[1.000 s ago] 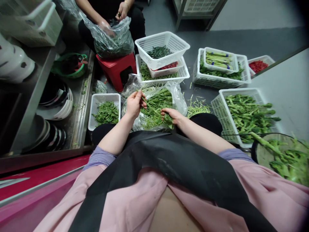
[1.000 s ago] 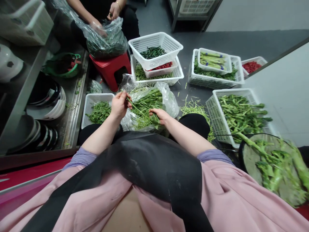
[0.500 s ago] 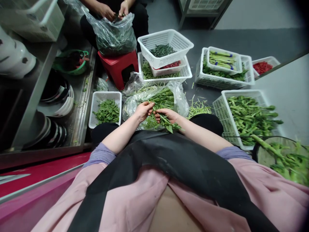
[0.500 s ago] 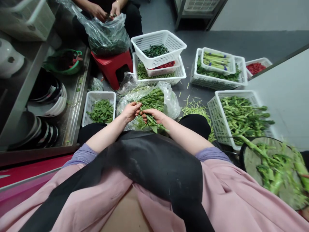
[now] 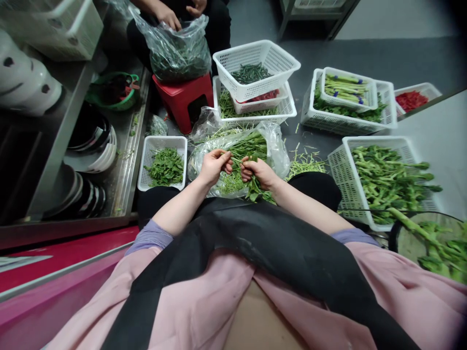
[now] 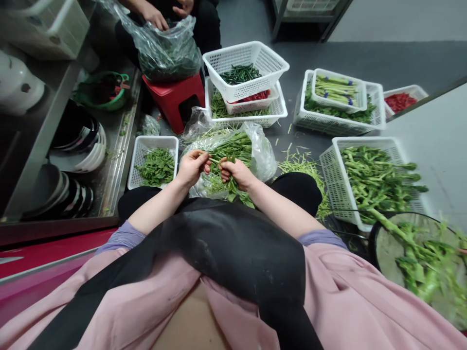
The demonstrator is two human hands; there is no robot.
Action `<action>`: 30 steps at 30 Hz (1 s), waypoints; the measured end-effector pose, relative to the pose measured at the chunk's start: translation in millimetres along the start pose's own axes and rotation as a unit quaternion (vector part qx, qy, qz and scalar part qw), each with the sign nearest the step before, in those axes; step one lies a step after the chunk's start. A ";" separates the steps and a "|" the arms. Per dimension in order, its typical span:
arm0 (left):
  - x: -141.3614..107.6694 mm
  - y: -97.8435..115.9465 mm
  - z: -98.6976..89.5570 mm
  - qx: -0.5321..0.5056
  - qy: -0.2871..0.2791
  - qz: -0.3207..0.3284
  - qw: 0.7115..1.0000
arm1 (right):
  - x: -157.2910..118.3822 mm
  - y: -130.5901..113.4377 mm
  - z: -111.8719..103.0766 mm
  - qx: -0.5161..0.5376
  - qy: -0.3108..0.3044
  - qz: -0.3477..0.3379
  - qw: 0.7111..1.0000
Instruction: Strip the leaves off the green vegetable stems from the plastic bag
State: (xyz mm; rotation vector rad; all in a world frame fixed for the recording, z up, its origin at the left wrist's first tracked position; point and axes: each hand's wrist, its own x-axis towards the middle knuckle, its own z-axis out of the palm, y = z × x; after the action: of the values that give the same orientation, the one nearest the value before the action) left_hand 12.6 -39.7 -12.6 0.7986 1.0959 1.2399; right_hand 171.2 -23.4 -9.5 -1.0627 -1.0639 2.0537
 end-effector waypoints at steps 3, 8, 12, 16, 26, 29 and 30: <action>-1.3 -6.7 4.3 -0.024 -0.009 -0.020 0.999 | 0.8 -4.1 -0.6 -0.036 0.060 -0.065 0.995; -3.5 -13.0 7.9 0.007 0.022 0.040 0.999 | 12.5 -0.9 -15.1 -0.322 0.176 -0.126 0.922; 9.4 -6.5 -11.3 0.013 0.116 0.080 0.990 | 15.1 -7.7 -46.8 -0.432 0.240 -0.162 0.854; 23.6 -30.5 -24.7 0.243 0.096 -0.016 0.965 | 37.8 -32.2 -53.8 -0.262 0.255 -0.183 0.913; 12.7 -68.0 -16.9 0.598 -0.158 -0.094 0.780 | 180.1 -21.0 146.3 -0.135 -0.022 0.054 0.989; 13.4 -57.3 -13.8 0.618 -0.206 -0.106 0.751 | 201.7 -9.5 183.4 -0.219 -0.044 0.046 0.974; 14.4 -52.9 -13.4 0.623 -0.215 -0.118 0.742 | 204.4 -9.2 185.2 -0.251 -0.045 0.016 0.967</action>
State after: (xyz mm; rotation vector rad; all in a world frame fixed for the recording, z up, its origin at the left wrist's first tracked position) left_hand 16.7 -36.6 -68.8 1.7565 1.5083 -0.1095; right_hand -89.1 68.4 -12.5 -1.2372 -1.6833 1.9150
